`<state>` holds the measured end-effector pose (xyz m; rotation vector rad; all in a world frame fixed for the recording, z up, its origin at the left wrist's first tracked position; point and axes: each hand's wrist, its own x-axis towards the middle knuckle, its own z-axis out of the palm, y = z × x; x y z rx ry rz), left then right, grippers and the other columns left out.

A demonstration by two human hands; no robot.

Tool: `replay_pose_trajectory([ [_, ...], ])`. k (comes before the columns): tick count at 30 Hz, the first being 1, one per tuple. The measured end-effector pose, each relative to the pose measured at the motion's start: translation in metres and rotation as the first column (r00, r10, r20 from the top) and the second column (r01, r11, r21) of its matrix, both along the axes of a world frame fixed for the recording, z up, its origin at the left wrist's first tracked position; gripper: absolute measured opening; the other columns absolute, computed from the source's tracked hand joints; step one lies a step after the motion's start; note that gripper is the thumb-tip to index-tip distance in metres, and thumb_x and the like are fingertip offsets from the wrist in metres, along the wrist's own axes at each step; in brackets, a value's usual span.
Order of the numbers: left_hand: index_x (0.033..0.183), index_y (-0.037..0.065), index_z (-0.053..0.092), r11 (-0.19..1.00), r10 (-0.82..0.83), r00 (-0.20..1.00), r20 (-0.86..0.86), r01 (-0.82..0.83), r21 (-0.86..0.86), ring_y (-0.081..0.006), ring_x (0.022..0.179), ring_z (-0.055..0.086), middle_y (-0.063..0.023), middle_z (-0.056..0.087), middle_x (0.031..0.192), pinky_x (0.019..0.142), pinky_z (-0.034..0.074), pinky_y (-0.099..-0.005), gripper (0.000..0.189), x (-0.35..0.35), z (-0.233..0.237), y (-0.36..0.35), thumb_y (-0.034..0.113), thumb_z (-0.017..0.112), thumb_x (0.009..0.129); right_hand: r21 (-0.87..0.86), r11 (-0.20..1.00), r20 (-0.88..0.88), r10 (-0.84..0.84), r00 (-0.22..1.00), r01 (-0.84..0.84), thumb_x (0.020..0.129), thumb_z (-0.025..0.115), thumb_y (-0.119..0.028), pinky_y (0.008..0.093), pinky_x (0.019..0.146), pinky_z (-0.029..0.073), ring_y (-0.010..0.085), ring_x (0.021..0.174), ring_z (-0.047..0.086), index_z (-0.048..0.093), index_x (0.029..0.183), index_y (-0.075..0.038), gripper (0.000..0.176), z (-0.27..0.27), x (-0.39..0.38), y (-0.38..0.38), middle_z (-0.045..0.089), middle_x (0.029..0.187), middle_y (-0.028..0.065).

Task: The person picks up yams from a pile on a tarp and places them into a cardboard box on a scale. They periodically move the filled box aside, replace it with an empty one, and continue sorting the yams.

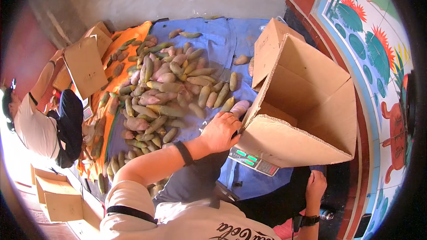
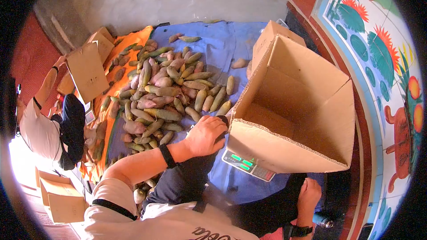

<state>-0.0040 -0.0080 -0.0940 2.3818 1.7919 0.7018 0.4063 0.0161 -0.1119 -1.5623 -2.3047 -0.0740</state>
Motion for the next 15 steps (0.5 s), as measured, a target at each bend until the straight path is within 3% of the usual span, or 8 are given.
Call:
replay_pose_trajectory([
  [2,0.096,0.003,0.057,0.99,-0.009,0.992,0.129,-0.009,0.143,-0.0305,0.103,0.052,-0.0131,0.059,0.103,0.091,0.038,-0.0407,0.028,-0.008,-0.001,-0.003,0.017,0.063,0.071,-0.001,1.0,0.005,0.001,1.0,-0.001,0.082,0.056,-0.007,0.0421,0.069,0.045,0.0339,0.076,0.057,0.06,0.088,-0.002,0.009,-0.004,0.003,0.001,0.06,0.082,0.0161],
  [4,0.095,0.004,0.058,0.986,0.01,0.985,0.174,-0.038,0.161,-0.0313,0.101,0.052,-0.0136,0.059,0.102,0.091,0.039,-0.0417,0.026,-0.024,0.0,-0.01,0.016,0.064,0.073,0.04,0.999,-0.005,0.009,1.0,-0.008,0.082,0.055,-0.005,0.0421,0.069,0.046,0.0351,0.076,0.058,0.059,0.086,0.0,0.008,-0.008,0.005,0.001,0.06,0.082,0.0171],
  [6,0.097,0.003,0.058,0.964,0.184,0.957,0.222,-0.22,0.148,-0.0329,0.099,0.053,-0.0145,0.06,0.101,0.089,0.04,-0.0424,0.028,-0.051,-0.007,-0.024,0.016,0.065,0.073,0.071,0.997,-0.011,0.011,1.0,-0.011,0.081,0.055,-0.004,0.0422,0.069,0.046,0.0363,0.076,0.058,0.059,0.084,0.002,0.007,-0.008,0.007,-0.002,0.06,0.081,0.0182],
  [11,0.097,0.001,0.059,0.812,0.584,0.802,0.126,-0.577,-0.091,-0.0366,0.097,0.053,-0.0181,0.06,0.099,0.086,0.042,-0.044,0.027,-0.134,-0.047,-0.093,0.019,0.061,0.076,0.026,0.998,0.093,-0.065,0.994,0.063,0.083,0.054,-0.008,0.0418,0.071,0.046,0.0339,0.079,0.058,0.06,0.088,-0.001,0.01,-0.008,0.007,-0.002,0.061,0.087,0.0154],
  [15,0.095,0.003,0.06,0.646,0.741,0.671,-0.022,-0.721,-0.25,-0.0375,0.096,0.052,-0.0182,0.06,0.097,0.084,0.042,-0.0452,0.028,-0.189,-0.096,-0.167,0.022,0.061,0.074,0.022,0.999,0.119,-0.043,0.992,0.041,0.083,0.054,-0.009,0.0416,0.071,0.046,0.034,0.079,0.058,0.06,0.088,0.0,0.011,-0.009,0.005,0.001,0.061,0.087,0.0156],
])
